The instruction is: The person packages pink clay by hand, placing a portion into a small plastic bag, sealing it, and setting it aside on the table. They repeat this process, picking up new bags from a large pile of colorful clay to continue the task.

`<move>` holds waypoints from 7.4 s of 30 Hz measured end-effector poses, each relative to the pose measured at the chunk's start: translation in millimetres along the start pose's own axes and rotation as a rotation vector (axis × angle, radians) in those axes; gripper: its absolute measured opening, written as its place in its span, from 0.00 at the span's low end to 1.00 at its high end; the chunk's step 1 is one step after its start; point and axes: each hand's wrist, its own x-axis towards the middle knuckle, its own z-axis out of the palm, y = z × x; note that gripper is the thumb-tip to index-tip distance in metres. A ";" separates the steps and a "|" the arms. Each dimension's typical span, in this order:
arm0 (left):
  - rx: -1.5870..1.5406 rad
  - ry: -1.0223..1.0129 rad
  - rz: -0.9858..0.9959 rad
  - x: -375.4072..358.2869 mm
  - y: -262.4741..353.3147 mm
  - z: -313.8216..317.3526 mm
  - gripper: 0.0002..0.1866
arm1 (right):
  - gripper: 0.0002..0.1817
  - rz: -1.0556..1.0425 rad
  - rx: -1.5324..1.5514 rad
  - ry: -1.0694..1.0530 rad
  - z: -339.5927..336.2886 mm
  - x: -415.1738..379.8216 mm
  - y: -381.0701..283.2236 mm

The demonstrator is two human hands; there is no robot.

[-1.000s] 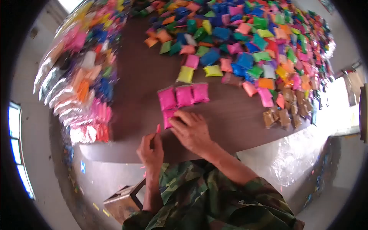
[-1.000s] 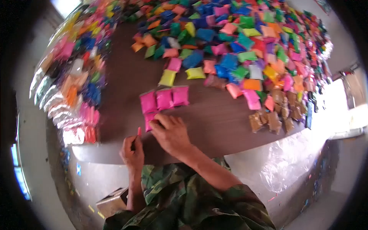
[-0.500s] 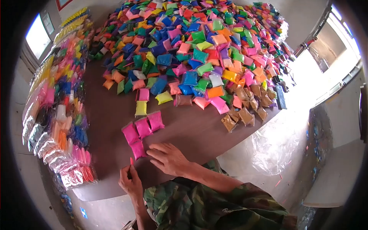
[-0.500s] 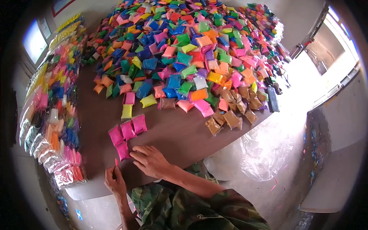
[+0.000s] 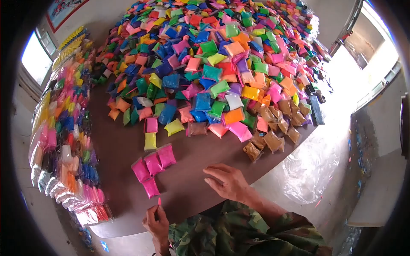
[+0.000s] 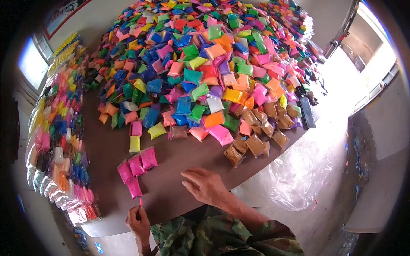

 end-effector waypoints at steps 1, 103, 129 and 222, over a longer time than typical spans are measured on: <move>-0.012 -0.017 0.039 -0.1 5.4 4.2 0.03 | 0.16 0.002 -0.013 0.011 -6.9 0.1 2.4; -1.329 -0.378 -0.758 -14.8 86.7 13.5 0.11 | 0.17 0.568 1.064 -0.278 36.0 -63.0 -59.9; -1.132 -0.091 -0.935 -86.5 -8.0 -71.8 0.15 | 0.11 0.487 0.751 -0.746 129.0 -70.7 -97.9; -1.128 -0.020 -0.798 -121.6 -41.4 -83.5 0.08 | 0.11 0.604 0.810 -0.751 181.2 -83.5 -129.7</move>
